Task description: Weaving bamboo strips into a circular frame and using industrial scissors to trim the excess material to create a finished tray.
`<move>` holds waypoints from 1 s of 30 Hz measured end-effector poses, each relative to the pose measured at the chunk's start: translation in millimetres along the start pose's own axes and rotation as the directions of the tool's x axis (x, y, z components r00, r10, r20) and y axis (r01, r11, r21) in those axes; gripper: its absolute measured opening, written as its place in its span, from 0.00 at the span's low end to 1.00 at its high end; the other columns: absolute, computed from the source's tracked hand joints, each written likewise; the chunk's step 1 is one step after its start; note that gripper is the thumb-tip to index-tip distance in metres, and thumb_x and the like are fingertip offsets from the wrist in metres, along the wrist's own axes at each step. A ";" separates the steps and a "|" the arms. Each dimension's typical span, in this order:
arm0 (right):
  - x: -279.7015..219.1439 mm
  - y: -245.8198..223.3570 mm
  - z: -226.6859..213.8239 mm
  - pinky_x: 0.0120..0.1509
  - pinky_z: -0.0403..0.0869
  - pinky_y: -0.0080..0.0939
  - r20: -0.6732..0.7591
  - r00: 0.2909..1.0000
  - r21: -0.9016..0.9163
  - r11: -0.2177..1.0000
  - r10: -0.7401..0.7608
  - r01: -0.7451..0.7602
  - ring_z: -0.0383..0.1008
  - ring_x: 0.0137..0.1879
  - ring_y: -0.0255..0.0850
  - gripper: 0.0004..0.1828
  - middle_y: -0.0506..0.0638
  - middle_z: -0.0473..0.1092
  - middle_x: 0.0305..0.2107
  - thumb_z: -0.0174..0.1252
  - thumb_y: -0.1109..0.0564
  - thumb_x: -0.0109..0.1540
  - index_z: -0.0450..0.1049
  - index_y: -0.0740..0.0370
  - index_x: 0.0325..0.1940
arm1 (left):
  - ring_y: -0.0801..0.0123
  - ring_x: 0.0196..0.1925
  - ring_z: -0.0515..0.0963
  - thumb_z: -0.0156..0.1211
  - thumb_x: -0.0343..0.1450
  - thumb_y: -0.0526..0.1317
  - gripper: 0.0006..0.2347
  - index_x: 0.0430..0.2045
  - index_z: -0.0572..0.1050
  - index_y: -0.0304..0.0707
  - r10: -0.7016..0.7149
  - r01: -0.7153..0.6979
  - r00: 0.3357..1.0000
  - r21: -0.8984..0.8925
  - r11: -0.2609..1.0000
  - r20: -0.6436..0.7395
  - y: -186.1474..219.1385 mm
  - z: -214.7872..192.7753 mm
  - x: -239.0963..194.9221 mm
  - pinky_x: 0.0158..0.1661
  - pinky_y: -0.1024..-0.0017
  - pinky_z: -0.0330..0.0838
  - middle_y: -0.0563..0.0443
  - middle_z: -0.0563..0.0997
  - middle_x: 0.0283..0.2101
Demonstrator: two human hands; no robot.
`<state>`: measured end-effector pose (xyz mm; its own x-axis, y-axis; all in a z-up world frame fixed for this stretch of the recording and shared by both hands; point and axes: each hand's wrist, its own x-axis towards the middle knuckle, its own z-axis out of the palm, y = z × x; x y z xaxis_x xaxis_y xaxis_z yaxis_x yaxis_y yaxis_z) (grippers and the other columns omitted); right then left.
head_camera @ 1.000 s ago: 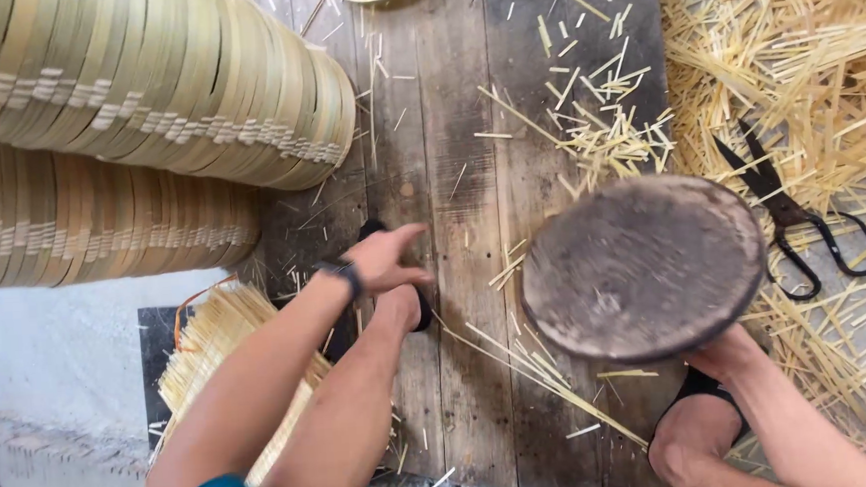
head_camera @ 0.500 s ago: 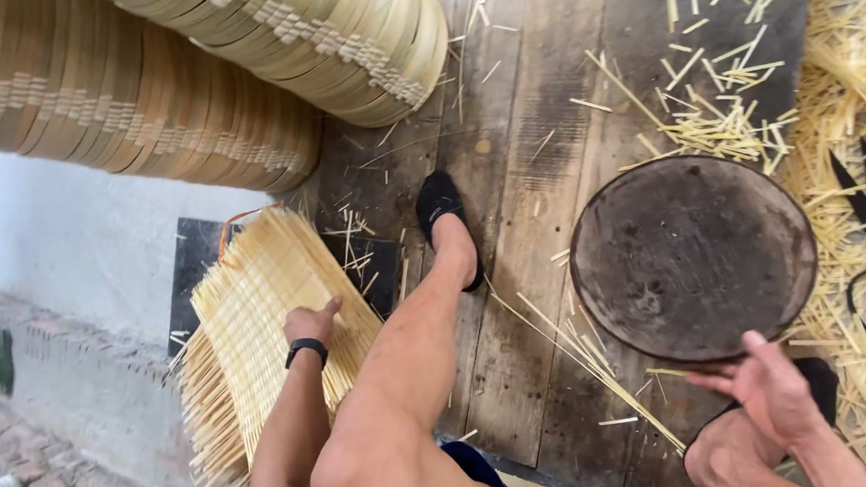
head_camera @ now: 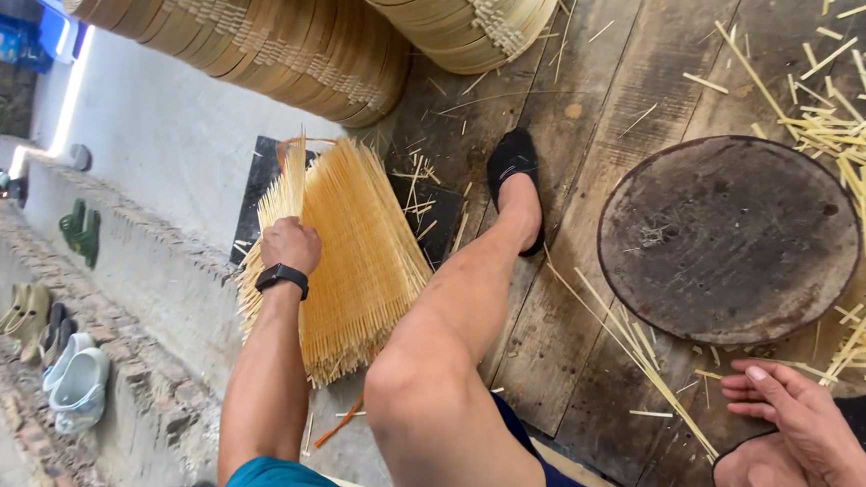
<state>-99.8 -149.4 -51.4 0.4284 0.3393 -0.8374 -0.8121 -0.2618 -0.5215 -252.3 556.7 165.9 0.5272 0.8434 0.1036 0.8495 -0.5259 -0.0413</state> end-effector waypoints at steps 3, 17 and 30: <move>17.3 17.5 -9.1 0.57 0.76 0.54 0.012 0.999 0.039 0.998 -0.046 0.046 0.77 0.52 0.55 0.27 0.69 0.75 0.48 0.50 0.50 0.70 0.69 0.75 0.65 | 0.39 0.38 0.84 0.55 0.70 0.43 0.13 0.36 0.83 0.34 0.078 -0.086 0.992 0.092 0.992 0.096 40.3 -28.4 -50.6 0.43 0.51 0.79 0.27 0.82 0.33; 15.3 13.7 -14.1 0.57 0.76 0.56 0.030 0.996 0.110 0.991 -0.085 0.082 0.76 0.53 0.54 0.24 0.67 0.74 0.48 0.47 0.53 0.71 0.67 0.74 0.65 | 0.40 0.54 0.75 0.77 0.56 0.62 0.34 0.39 0.75 0.27 -0.158 0.181 0.863 -0.001 0.984 0.480 46.4 70.7 -126.6 0.54 0.51 0.72 0.28 0.74 0.51; 18.8 17.2 -17.1 0.57 0.76 0.57 0.048 0.993 0.095 0.990 -0.105 0.100 0.76 0.52 0.57 0.24 0.70 0.73 0.48 0.46 0.54 0.72 0.66 0.78 0.64 | 0.31 0.71 0.54 0.76 0.54 0.65 0.48 0.60 0.63 0.28 -0.299 0.314 0.814 0.055 0.948 0.498 51.5 66.8 -131.6 0.65 0.39 0.57 0.23 0.57 0.68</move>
<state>-98.8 -163.0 -78.9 0.4919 0.4078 -0.7692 -0.7989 -0.1398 -0.5850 -276.5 426.0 83.8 0.1848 0.8983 -0.3987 0.9719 -0.2272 -0.0614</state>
